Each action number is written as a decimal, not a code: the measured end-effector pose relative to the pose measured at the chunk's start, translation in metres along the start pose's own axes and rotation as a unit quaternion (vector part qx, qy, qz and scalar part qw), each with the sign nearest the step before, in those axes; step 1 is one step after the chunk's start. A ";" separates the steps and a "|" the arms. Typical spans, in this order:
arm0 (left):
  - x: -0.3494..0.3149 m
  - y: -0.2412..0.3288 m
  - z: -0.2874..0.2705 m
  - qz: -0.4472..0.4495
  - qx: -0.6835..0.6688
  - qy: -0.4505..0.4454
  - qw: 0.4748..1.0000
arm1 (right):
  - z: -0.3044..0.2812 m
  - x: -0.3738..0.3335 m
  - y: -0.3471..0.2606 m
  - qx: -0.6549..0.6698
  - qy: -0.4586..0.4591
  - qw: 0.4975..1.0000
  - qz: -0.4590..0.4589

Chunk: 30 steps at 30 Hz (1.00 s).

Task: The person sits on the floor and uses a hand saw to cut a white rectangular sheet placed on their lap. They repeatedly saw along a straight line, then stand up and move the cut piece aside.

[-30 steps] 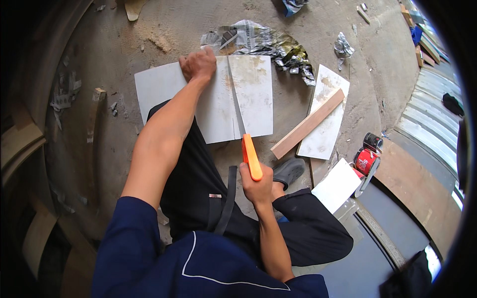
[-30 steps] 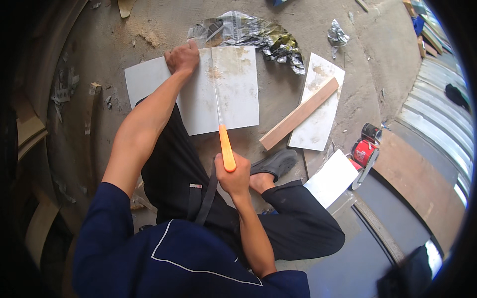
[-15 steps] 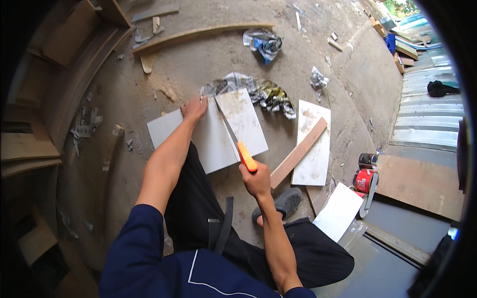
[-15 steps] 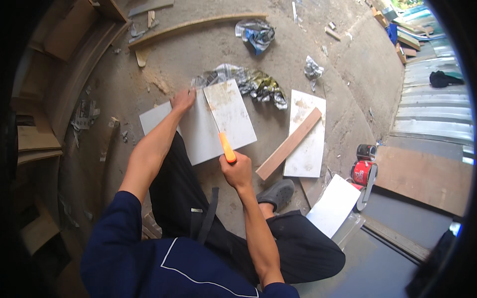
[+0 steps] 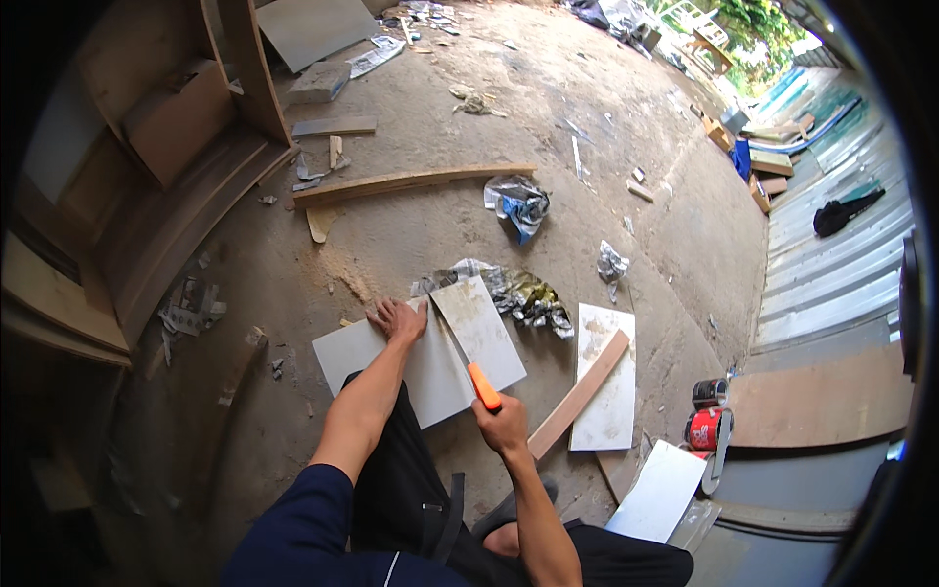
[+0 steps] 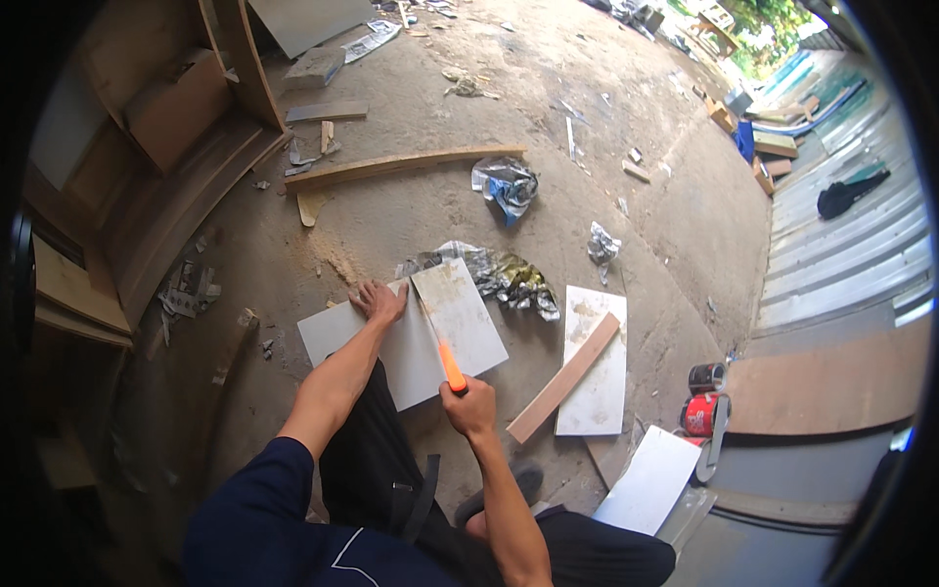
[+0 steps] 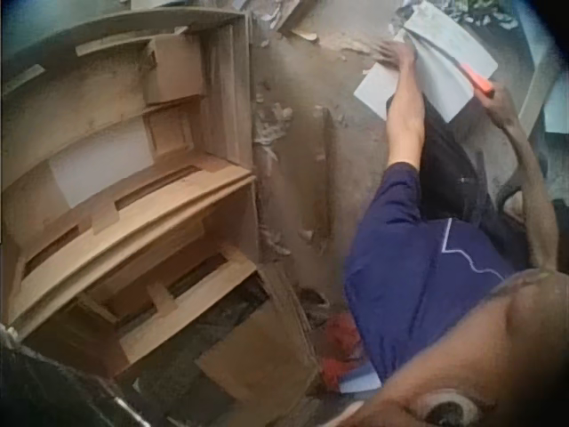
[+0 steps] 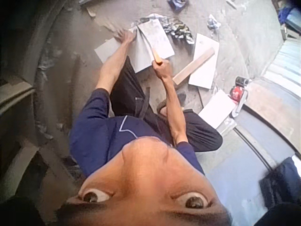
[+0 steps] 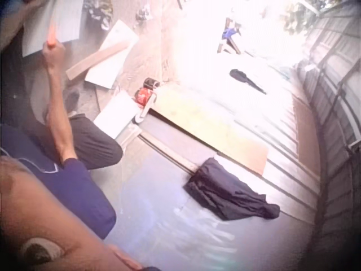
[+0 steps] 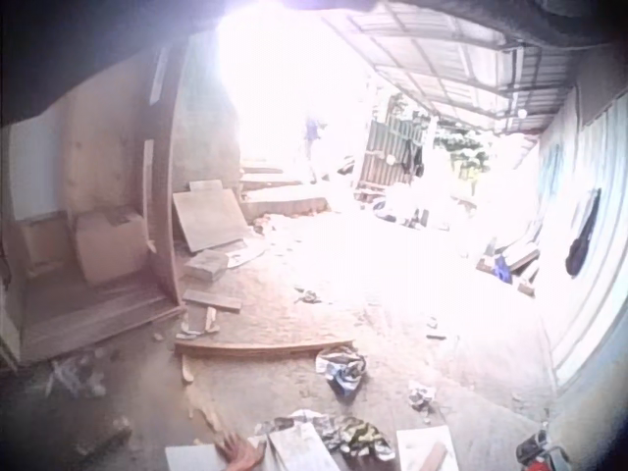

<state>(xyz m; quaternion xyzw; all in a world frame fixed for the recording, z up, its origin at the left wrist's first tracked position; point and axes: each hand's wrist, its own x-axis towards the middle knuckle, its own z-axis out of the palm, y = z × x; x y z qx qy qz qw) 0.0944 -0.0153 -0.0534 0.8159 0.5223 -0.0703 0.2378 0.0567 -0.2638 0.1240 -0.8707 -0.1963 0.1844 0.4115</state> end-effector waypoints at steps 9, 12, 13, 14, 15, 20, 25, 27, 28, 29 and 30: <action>-0.003 -0.003 0.010 0.028 0.022 0.083 0.996 | 0.006 0.000 0.021 0.050 -0.053 0.997 0.031; 0.002 -0.004 0.027 0.020 0.032 0.154 0.987 | -0.001 -0.011 0.017 0.057 -0.059 0.996 0.040; 0.004 -0.011 0.031 0.011 0.037 0.156 0.987 | -0.006 -0.020 0.013 0.073 -0.064 0.994 0.052; 0.010 -0.016 0.031 0.002 0.042 0.158 0.987 | -0.010 -0.024 0.013 0.074 -0.072 0.993 0.053; 0.009 -0.021 0.037 0.002 0.048 0.178 0.983 | -0.018 -0.037 0.020 0.067 -0.084 0.992 0.069; 0.001 -0.006 0.030 0.020 0.058 0.213 0.975 | -0.055 -0.087 0.048 0.075 -0.089 0.984 0.134; 0.000 -0.008 0.027 0.030 0.063 0.200 0.977 | -0.015 -0.017 0.053 0.056 -0.121 0.989 0.067; 0.004 -0.011 0.027 0.034 0.062 0.204 0.976 | -0.008 -0.011 0.046 0.063 -0.106 0.991 0.050; 0.005 -0.010 0.027 0.037 0.060 0.202 0.977 | -0.010 -0.013 0.045 0.064 -0.105 0.990 0.062; 0.004 -0.011 0.029 0.040 0.058 0.200 0.977 | -0.014 -0.015 0.043 0.066 -0.105 0.989 0.075; 0.004 -0.011 0.031 0.048 0.056 0.204 0.976 | -0.015 -0.017 0.041 0.069 -0.102 0.989 0.085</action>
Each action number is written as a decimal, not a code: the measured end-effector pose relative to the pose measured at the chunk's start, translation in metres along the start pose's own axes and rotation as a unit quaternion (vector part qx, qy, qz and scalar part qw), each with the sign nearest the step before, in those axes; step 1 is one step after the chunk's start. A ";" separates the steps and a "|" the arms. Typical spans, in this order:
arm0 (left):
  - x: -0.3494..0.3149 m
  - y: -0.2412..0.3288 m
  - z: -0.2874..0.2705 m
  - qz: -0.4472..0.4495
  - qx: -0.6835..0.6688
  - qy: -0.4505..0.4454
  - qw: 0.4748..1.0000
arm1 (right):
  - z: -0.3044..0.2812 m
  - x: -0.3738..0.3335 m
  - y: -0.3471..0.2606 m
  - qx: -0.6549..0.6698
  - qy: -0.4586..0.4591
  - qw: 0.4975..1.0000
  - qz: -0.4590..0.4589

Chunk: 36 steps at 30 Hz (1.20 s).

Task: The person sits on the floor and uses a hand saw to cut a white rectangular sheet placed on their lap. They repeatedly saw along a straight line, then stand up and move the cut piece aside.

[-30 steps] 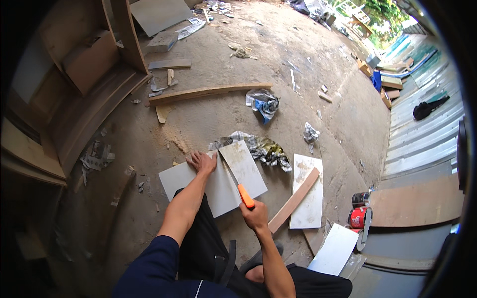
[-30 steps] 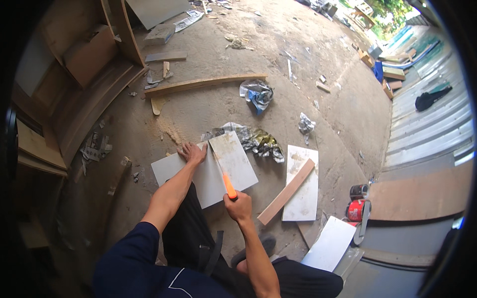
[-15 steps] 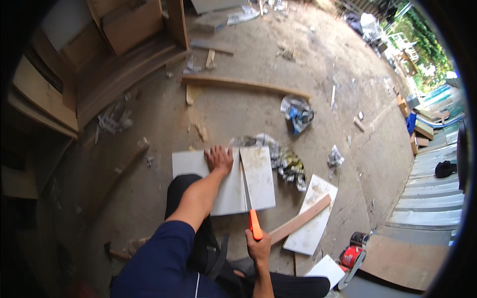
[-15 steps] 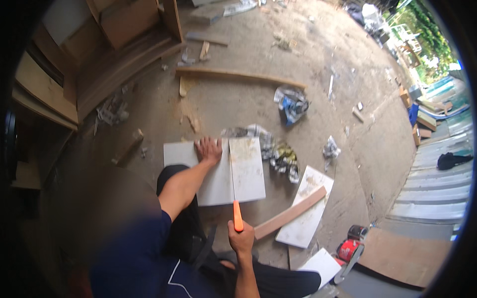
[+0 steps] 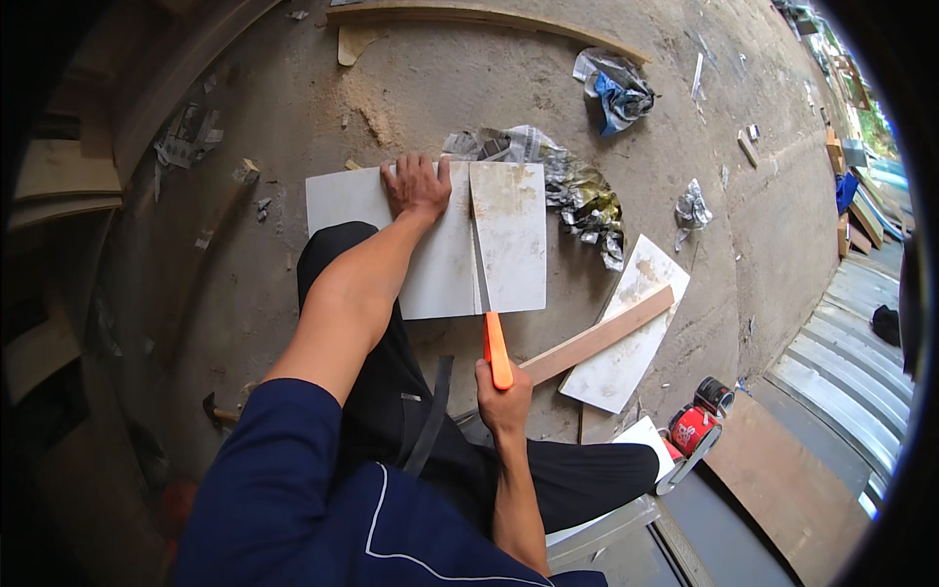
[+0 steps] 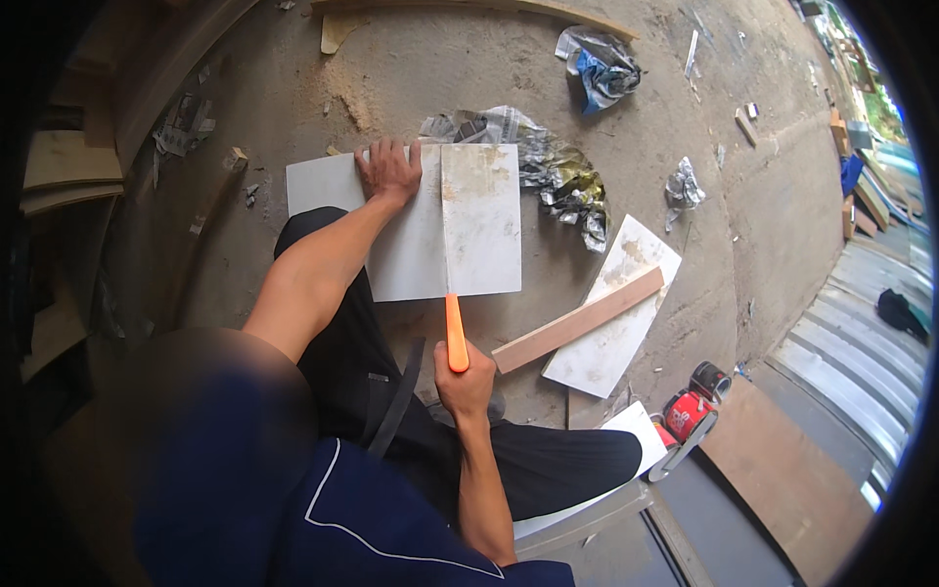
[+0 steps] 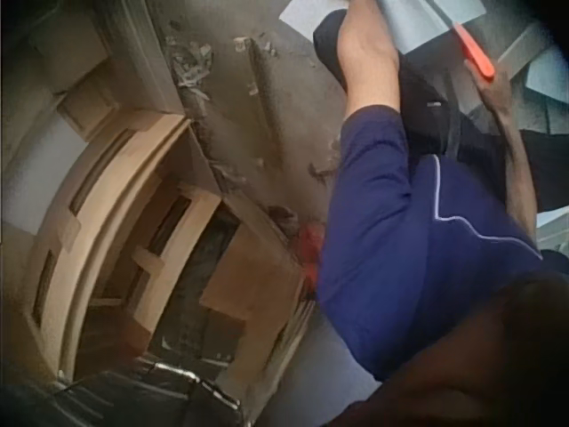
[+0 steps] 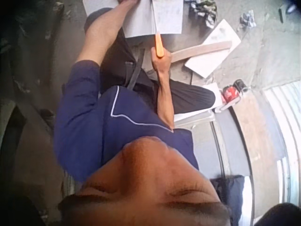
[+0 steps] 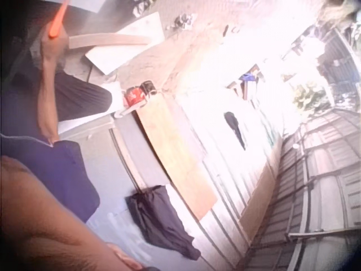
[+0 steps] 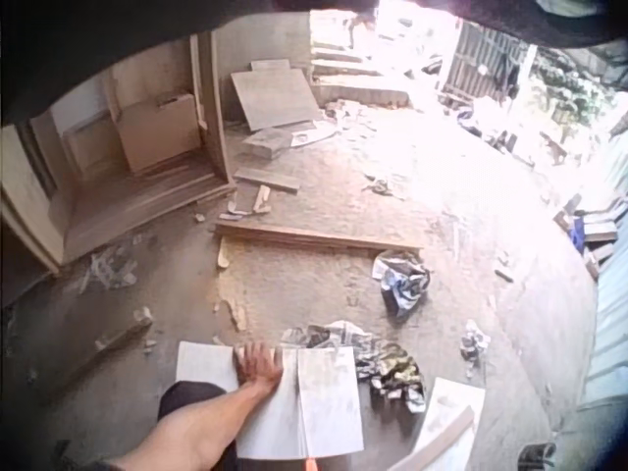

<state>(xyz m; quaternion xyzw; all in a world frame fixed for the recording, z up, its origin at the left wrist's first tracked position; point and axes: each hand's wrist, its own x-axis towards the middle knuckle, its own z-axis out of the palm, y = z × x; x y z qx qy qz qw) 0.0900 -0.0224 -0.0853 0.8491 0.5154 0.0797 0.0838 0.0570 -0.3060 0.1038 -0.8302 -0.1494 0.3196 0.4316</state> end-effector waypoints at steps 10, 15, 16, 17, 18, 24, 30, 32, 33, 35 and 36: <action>-0.003 0.004 -0.001 0.006 0.004 -0.009 1.000 | -0.011 -0.056 0.017 -0.013 -0.020 1.000 0.014; 0.002 0.004 0.003 -0.017 0.014 -0.027 0.999 | -0.003 -0.022 0.022 -0.009 0.001 1.000 -0.014; 0.000 0.002 0.006 -0.022 0.011 -0.024 0.999 | -0.008 -0.025 0.019 -0.021 -0.008 1.000 -0.011; 0.001 -0.003 0.008 -0.029 0.009 -0.020 0.999 | -0.012 -0.028 0.013 -0.034 -0.018 0.999 -0.011; 0.005 0.001 0.009 -0.028 0.002 -0.015 0.999 | -0.015 -0.031 0.008 -0.046 -0.018 0.999 -0.010; 0.003 0.003 0.008 -0.022 0.016 -0.018 0.999 | -0.020 -0.051 0.039 -0.023 -0.014 0.999 -0.030; 0.002 0.008 0.012 -0.024 0.016 -0.039 0.999 | 0.011 0.024 0.027 0.017 0.017 0.998 -0.063; 0.010 0.006 0.012 -0.024 0.029 -0.034 0.999 | 0.003 0.001 0.021 0.006 0.011 0.996 -0.091; 0.010 0.002 0.010 -0.025 0.030 -0.026 0.999 | -0.003 -0.016 0.020 0.000 0.006 0.994 -0.107; 0.004 0.001 0.006 -0.028 0.051 -0.035 0.998 | -0.014 -0.048 0.026 0.019 0.009 0.996 -0.083; 0.003 0.000 0.002 -0.031 0.044 -0.037 0.998 | -0.014 -0.049 0.031 0.022 0.009 0.995 -0.093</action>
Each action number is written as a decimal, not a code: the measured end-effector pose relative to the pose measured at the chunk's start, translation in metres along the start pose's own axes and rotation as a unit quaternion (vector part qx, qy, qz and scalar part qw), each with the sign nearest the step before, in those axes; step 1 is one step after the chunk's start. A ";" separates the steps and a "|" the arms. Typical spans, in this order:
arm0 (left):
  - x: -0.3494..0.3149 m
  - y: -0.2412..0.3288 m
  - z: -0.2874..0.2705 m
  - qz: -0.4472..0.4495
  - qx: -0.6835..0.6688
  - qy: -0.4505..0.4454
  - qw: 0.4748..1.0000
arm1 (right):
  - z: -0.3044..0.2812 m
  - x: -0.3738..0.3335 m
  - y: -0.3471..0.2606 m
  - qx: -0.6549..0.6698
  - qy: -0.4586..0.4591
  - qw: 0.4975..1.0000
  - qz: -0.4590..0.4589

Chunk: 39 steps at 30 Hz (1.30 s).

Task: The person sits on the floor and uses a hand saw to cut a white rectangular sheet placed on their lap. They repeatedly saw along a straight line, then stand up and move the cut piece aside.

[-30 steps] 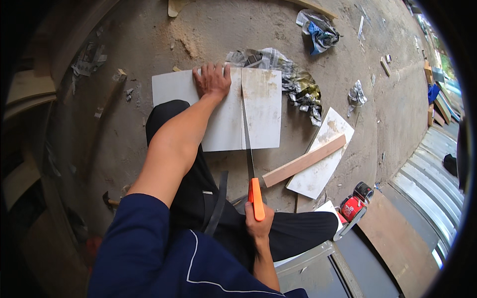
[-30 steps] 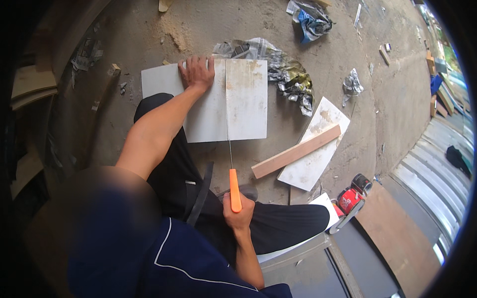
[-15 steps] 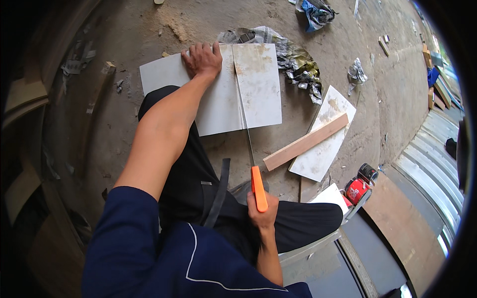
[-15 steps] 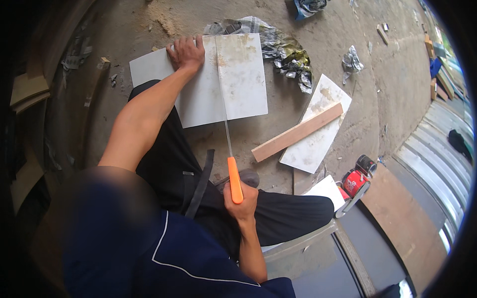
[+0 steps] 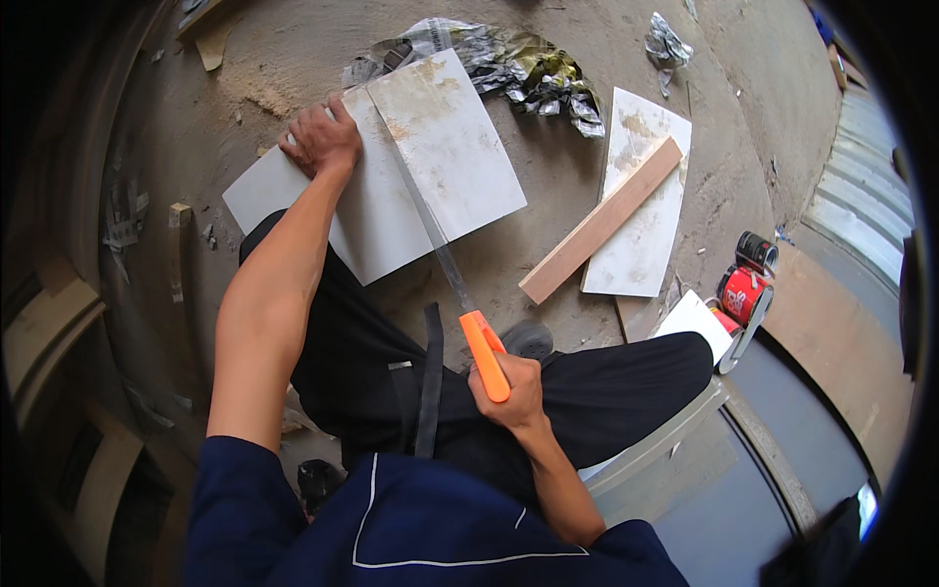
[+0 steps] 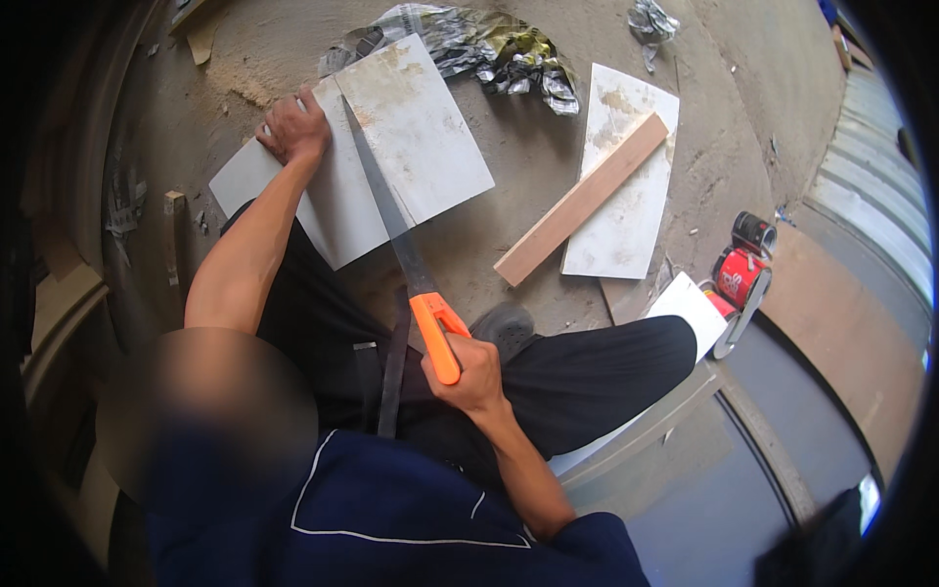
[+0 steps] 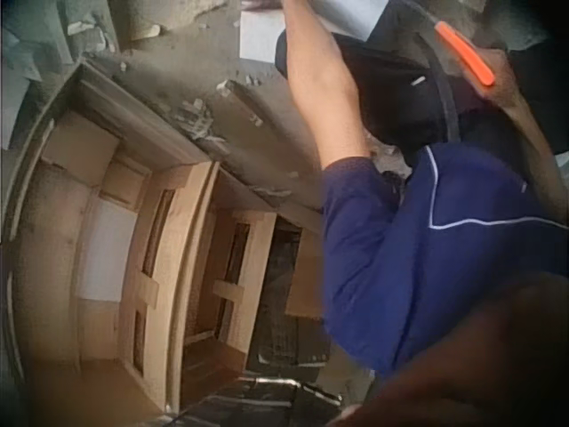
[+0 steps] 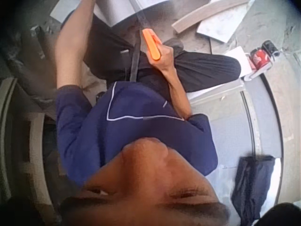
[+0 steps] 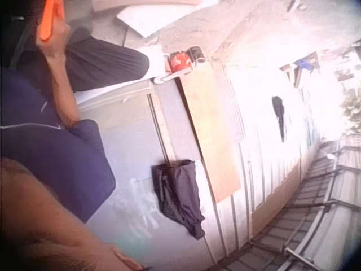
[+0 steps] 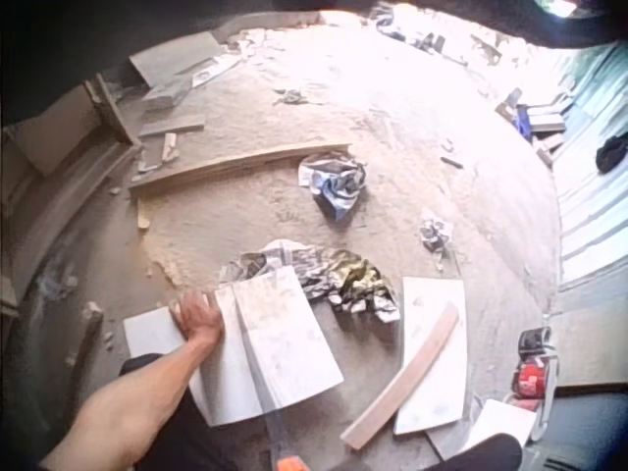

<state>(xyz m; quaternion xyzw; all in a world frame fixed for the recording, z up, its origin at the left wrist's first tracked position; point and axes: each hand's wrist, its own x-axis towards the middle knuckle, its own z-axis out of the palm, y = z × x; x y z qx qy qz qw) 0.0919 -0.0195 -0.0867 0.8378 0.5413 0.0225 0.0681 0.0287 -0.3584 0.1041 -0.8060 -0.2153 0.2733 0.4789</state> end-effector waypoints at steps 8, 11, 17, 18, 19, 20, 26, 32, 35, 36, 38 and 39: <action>0.003 0.007 0.009 0.002 -0.003 -0.022 1.000 | 0.039 0.068 0.021 0.003 0.020 1.000 0.009; 0.006 0.009 0.005 0.006 -0.009 -0.006 1.000 | 0.019 0.022 0.011 -0.026 -0.001 1.000 0.003; 0.000 0.009 0.005 0.017 -0.012 -0.005 1.000 | 0.018 0.033 0.043 -0.033 -0.008 0.999 -0.010; -0.001 0.012 0.002 0.016 -0.007 -0.029 0.999 | 0.030 0.056 0.044 -0.018 -0.002 1.000 -0.009; 0.002 0.015 -0.001 0.010 -0.002 -0.046 0.999 | 0.036 0.073 0.041 0.000 0.001 1.000 -0.015; 0.004 0.018 -0.001 0.009 0.001 -0.047 0.999 | 0.035 0.072 0.041 -0.008 0.011 1.000 -0.018; 0.000 0.007 -0.002 -0.007 0.002 -0.029 1.000 | -0.001 -0.009 0.020 0.004 0.019 1.000 0.005; 0.000 0.018 -0.002 0.006 -0.008 -0.038 0.999 | 0.039 0.065 0.037 0.006 0.016 1.000 0.005; -0.002 0.014 -0.001 -0.004 0.001 -0.034 0.999 | 0.042 0.057 0.031 0.013 0.039 0.999 0.011; 0.002 0.009 0.002 -0.007 0.007 -0.030 0.999 | 0.036 0.057 0.026 0.012 0.051 0.999 0.006; 0.006 0.008 0.005 -0.005 0.017 -0.031 0.999 | 0.019 0.017 0.014 -0.001 0.023 1.000 -0.004; 0.003 0.007 0.002 -0.005 0.023 -0.033 0.999 | 0.010 -0.009 0.019 0.000 -0.001 1.000 0.024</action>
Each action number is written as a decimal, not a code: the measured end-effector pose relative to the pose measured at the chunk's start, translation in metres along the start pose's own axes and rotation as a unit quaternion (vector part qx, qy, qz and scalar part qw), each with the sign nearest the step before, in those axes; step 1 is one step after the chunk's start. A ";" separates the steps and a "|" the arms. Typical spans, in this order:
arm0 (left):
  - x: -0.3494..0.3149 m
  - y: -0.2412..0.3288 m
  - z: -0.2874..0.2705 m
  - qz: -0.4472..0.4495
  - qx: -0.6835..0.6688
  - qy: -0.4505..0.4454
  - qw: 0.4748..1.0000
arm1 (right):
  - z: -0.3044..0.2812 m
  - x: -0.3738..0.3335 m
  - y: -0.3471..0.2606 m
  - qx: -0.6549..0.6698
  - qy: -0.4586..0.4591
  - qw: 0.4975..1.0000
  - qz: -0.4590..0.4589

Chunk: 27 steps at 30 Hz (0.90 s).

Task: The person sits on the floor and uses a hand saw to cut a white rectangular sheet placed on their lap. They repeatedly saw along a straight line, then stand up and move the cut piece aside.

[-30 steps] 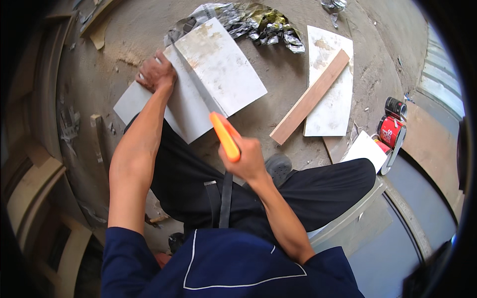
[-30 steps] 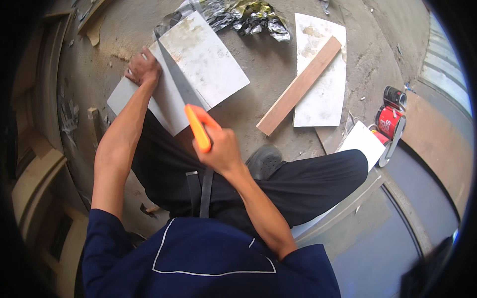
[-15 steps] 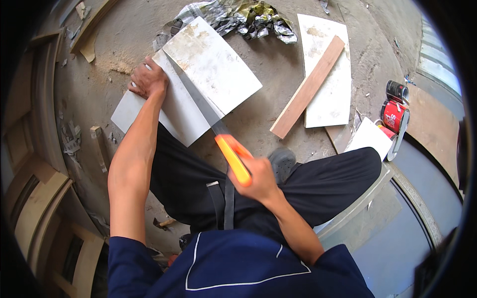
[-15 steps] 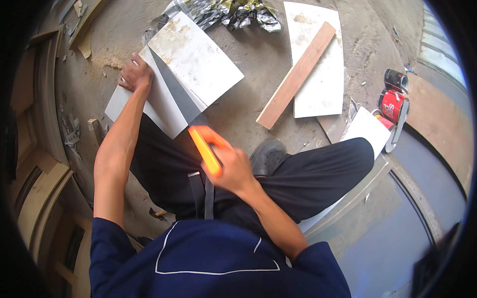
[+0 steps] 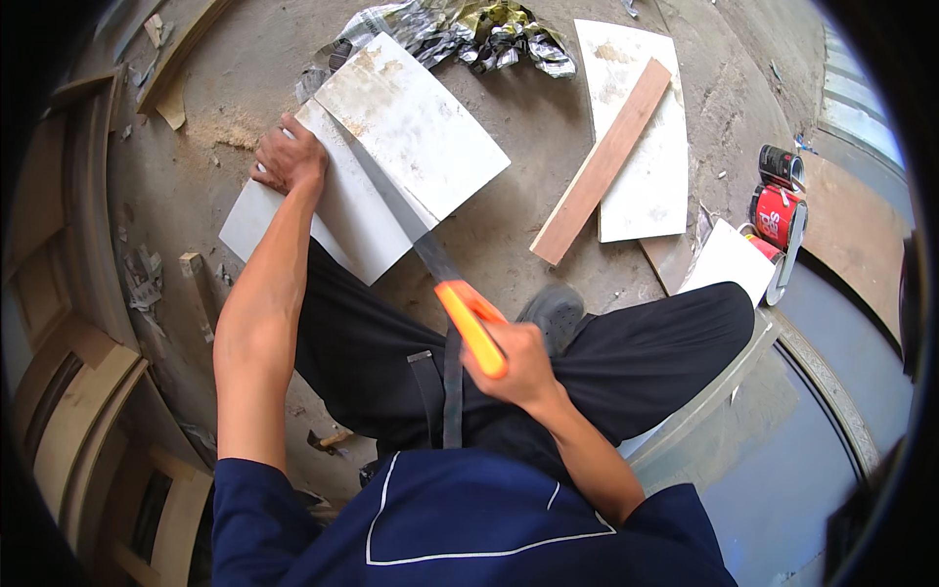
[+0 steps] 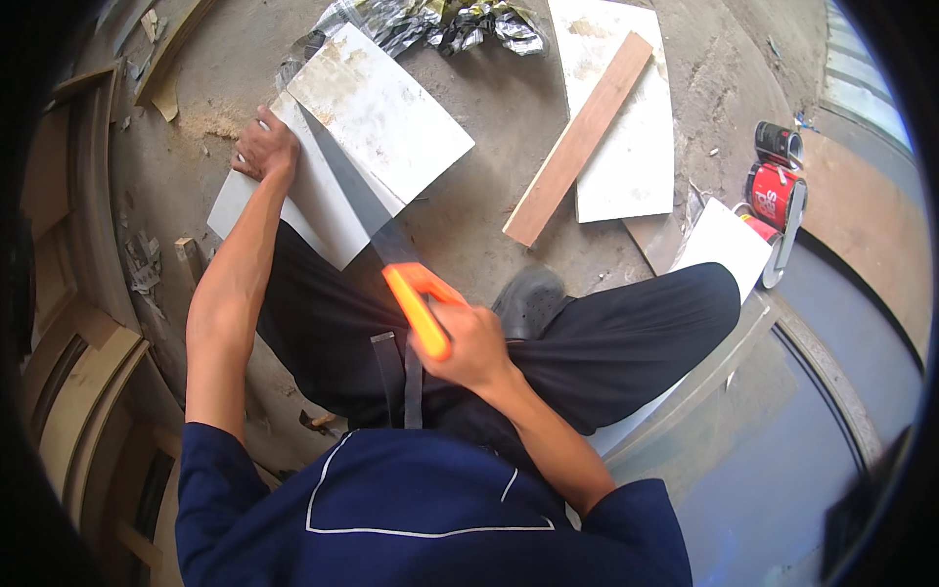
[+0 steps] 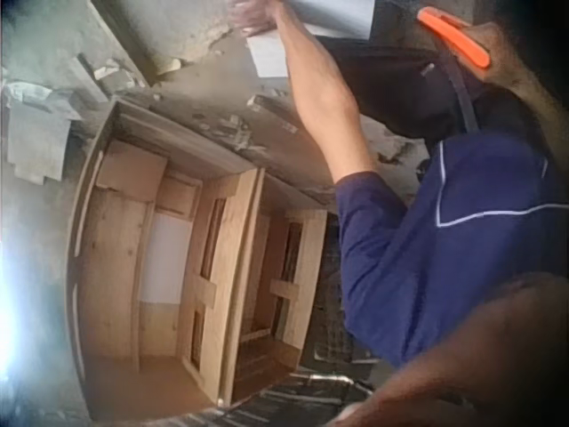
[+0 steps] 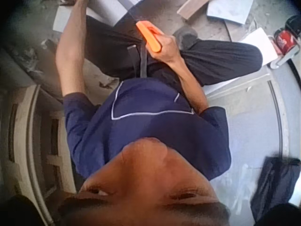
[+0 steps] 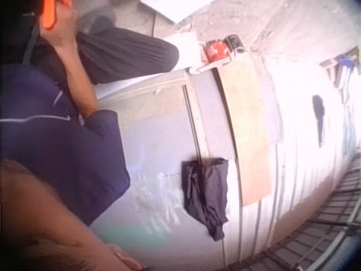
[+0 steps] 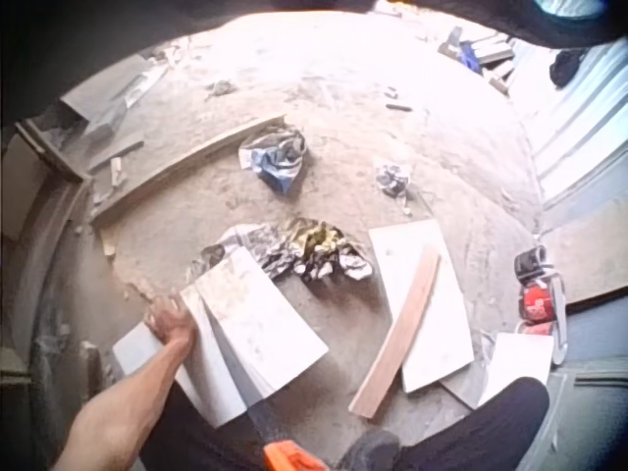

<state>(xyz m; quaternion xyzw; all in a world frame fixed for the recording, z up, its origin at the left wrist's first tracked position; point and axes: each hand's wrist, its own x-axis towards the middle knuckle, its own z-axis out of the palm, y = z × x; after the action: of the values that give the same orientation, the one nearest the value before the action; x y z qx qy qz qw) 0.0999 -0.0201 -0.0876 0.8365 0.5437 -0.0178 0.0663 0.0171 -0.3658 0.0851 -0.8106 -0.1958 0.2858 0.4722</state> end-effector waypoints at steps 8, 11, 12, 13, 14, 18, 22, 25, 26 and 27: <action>0.002 0.011 0.002 0.003 -0.026 0.018 0.999 | 0.032 0.067 0.017 0.029 0.048 0.998 -0.013; 0.001 0.008 0.002 -0.004 -0.022 0.014 1.000 | 0.020 0.044 0.004 0.009 0.043 0.999 -0.022; 0.003 0.003 0.001 -0.005 -0.019 0.022 1.000 | 0.011 0.027 -0.003 -0.011 0.037 0.999 -0.031; 0.002 -0.001 0.003 -0.009 -0.016 0.025 1.000 | 0.001 -0.002 0.002 -0.010 0.002 1.000 -0.003; 0.001 -0.001 0.005 -0.008 -0.012 0.032 0.999 | -0.009 -0.020 0.005 -0.004 0.020 1.000 -0.018; 0.004 0.005 0.004 0.005 -0.013 0.030 0.999 | 0.006 0.026 0.015 0.011 0.032 0.999 -0.026; -0.002 0.007 -0.002 -0.022 -0.038 -0.001 0.999 | 0.036 0.075 0.016 0.023 0.038 0.998 -0.032; 0.000 0.006 -0.004 -0.018 -0.018 -0.011 1.000 | 0.016 0.044 -0.002 0.010 0.029 0.999 -0.028; 0.000 0.002 -0.002 -0.015 -0.016 -0.006 1.000 | 0.006 0.014 -0.003 0.001 0.014 1.000 -0.025; 0.000 0.003 -0.001 -0.010 -0.017 0.004 1.000 | -0.004 -0.002 -0.004 -0.007 0.001 1.000 -0.026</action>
<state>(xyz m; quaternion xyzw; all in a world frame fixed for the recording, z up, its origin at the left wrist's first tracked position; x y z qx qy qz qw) 0.1024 -0.0208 -0.0866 0.8299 0.5523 -0.0058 0.0782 0.0182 -0.3678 0.0907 -0.8090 -0.2183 0.2713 0.4735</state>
